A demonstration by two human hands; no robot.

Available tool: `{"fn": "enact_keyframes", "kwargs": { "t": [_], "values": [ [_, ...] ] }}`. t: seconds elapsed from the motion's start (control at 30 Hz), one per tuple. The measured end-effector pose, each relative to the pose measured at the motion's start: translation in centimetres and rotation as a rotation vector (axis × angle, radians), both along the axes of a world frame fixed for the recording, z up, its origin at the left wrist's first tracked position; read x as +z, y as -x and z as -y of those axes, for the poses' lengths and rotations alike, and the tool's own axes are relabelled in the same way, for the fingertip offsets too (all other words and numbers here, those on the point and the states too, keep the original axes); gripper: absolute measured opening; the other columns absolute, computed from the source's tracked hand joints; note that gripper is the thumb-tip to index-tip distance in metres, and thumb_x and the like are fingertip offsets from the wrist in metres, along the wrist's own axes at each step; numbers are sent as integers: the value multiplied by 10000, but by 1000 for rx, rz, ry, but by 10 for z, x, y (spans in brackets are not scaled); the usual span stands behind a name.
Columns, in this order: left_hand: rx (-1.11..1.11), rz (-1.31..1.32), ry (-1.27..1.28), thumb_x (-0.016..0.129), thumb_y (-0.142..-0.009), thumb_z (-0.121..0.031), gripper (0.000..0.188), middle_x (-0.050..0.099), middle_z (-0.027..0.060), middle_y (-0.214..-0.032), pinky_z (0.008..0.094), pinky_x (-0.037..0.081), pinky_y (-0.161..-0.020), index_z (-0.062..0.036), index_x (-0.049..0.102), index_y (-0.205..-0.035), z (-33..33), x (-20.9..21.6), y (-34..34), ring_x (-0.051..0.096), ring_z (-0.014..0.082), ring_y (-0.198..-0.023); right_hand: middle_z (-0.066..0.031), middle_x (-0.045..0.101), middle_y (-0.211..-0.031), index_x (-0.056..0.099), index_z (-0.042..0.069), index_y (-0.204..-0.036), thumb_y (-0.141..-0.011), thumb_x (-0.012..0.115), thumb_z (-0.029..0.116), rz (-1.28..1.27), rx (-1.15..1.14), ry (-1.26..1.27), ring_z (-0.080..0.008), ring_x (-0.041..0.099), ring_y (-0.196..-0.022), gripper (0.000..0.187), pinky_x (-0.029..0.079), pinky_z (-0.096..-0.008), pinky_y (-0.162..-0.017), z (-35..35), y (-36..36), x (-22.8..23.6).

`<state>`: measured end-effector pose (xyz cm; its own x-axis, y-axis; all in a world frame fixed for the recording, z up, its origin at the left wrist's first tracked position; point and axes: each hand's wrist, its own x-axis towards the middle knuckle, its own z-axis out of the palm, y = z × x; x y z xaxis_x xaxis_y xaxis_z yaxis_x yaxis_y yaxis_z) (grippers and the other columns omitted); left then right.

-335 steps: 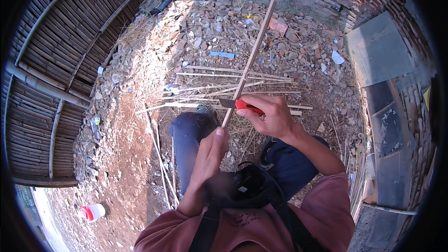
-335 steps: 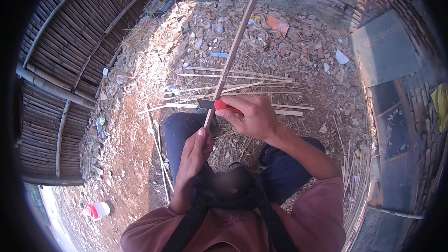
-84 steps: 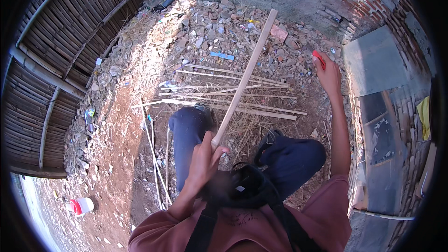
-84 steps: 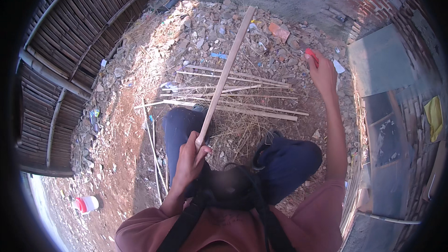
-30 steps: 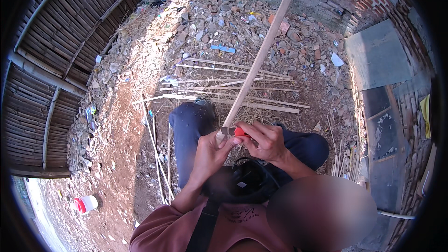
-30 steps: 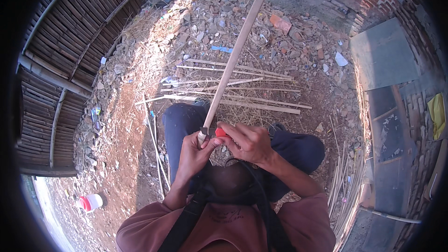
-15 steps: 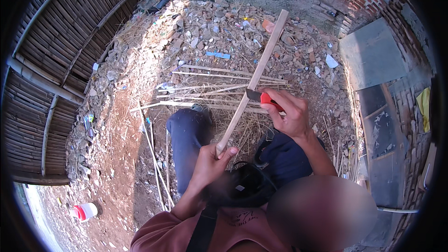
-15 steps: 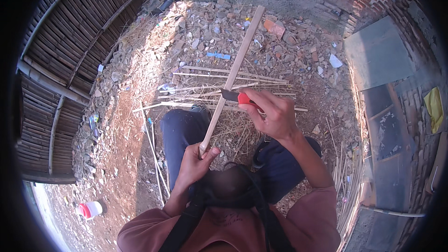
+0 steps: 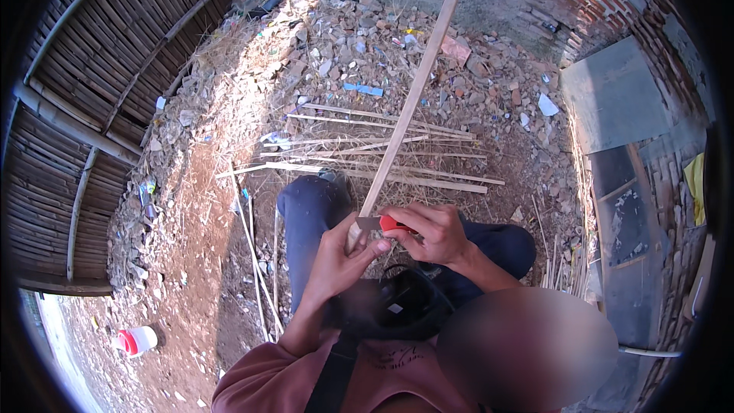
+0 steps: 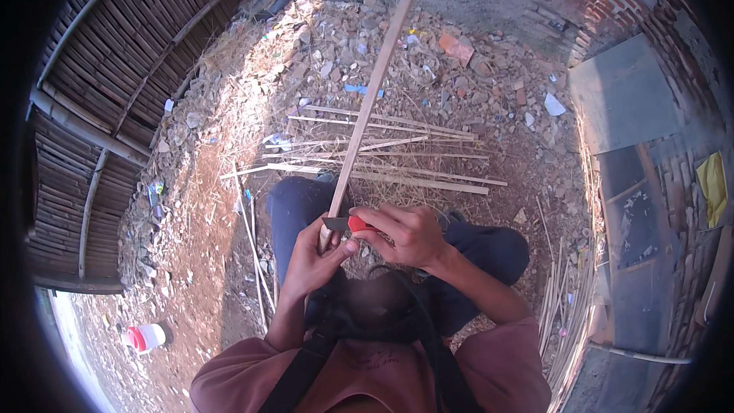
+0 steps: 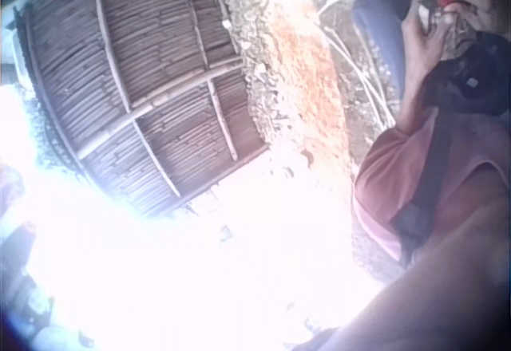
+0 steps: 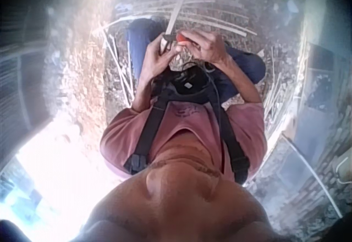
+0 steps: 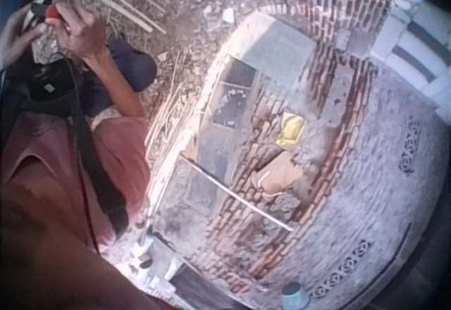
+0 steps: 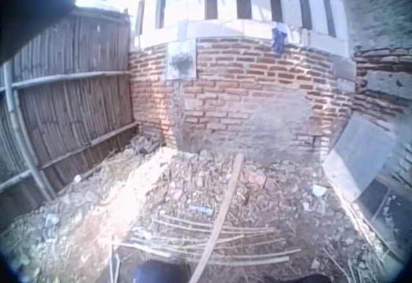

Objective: The person whittles a thin bamboo strip using a small utility knife, shaving off thin layers along the length of the wood.

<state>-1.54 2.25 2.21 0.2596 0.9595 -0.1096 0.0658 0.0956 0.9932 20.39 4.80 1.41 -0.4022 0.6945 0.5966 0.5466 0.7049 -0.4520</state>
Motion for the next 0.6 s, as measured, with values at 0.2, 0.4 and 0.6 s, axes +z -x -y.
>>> {"fn": "enact_keyframes", "kwargs": {
  "t": [0.2, 0.4, 0.6],
  "values": [
    [64, -204, -165, 856, -946, -273, 339, 559, 8, -655, 299, 392, -546, -9, 738, -1123, 1, -10, -4, 450, 55, -627, -37, 696, -777, 768, 128, -1206, -920, 809, 311, 32, -5, 1, -210, 693, -585, 343, 542, -345, -504, 0, 2, 0],
    [130, -208, -156, 839, -961, -271, 281, 549, 16, -613, 302, 387, -531, -29, 785, -1093, 1, -14, -11, 442, 65, -583, -33, 687, -765, 771, 130, -1198, -911, 814, 319, 111, -86, -42, -199, 697, -589, 346, 535, -349, -501, 2, 1, 5],
    [178, -216, -122, 858, -950, -247, 286, 415, -83, -620, 276, 293, -509, 15, 743, -953, 0, -7, -20, 341, 29, -608, -15, 646, -728, 778, 134, -1219, -895, 822, 292, 159, -156, -110, -182, 665, -567, 363, 524, -343, -499, 3, -3, 6]
  ]
}}
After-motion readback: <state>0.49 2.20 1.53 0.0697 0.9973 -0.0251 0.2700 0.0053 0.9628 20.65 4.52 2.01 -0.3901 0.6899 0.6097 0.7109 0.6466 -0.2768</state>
